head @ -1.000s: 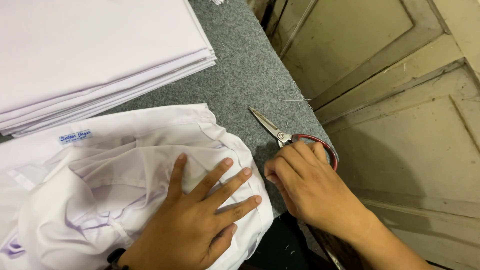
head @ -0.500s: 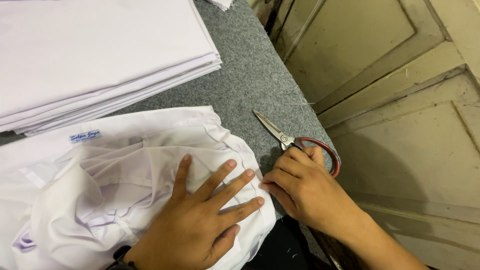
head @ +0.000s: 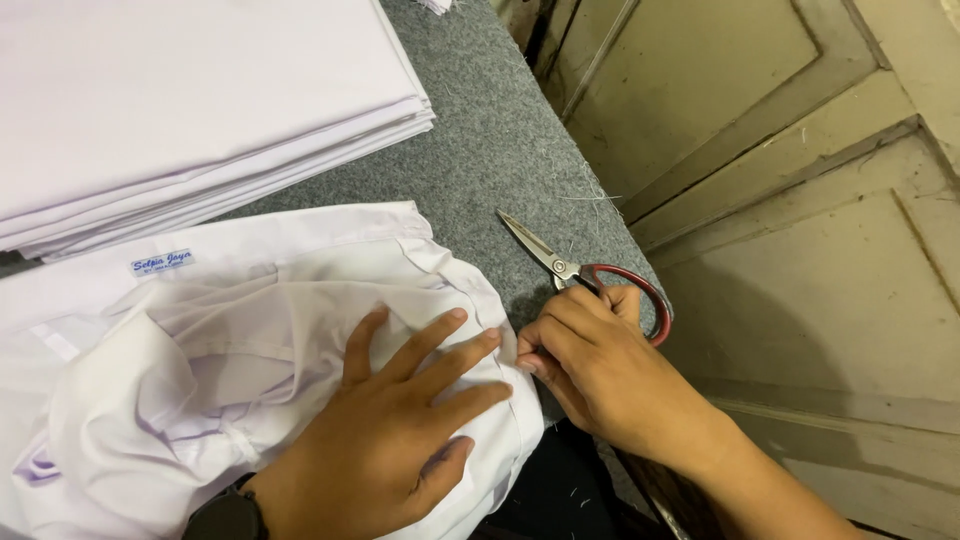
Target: The person uses scissors to trim loose threads from the collar and hem of a white shirt. They repeatedly pick up the scissors, cut the threads, and smooth the fabric with their hands.
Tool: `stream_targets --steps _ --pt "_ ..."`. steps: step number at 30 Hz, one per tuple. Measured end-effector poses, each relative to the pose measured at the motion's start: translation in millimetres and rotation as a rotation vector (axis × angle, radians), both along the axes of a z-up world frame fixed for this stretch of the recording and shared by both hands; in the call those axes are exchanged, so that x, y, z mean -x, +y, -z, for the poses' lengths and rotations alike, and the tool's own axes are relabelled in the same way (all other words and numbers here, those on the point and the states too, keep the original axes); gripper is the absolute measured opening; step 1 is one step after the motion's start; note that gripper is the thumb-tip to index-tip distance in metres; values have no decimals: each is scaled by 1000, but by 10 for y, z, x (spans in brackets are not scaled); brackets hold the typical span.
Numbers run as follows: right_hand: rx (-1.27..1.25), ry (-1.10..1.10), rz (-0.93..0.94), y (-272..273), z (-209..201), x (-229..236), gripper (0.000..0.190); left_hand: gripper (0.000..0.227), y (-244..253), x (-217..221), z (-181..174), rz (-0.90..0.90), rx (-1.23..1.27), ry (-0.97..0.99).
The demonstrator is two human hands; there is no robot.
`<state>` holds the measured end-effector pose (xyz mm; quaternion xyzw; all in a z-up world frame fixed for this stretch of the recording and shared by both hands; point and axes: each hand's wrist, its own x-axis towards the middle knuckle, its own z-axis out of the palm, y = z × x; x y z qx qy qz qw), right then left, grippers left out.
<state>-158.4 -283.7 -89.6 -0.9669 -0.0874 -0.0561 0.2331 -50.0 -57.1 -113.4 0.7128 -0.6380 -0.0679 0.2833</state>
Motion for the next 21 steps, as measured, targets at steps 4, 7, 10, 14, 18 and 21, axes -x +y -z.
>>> stream_targets --steps 4,7,10,14,18,21 --pt "-43 11 25 31 58 20 15 37 -181 69 -67 -140 -48 78" --pt "-71 -1 76 31 90 22 19 34 -360 80 -88 -269 -118 78" --pt "-112 1 83 -6 88 51 15 11 -494 106 -23 -322 -74 -15" --pt "-118 -22 86 -16 125 85 15 21 -553 134 9 -330 -133 -102" --pt "-136 26 161 -114 37 99 12 27 -540 131 -34 -319 -137 -54" --pt "4 106 418 -282 -95 135 25 18 -527 136 -14 -314 -69 -104"
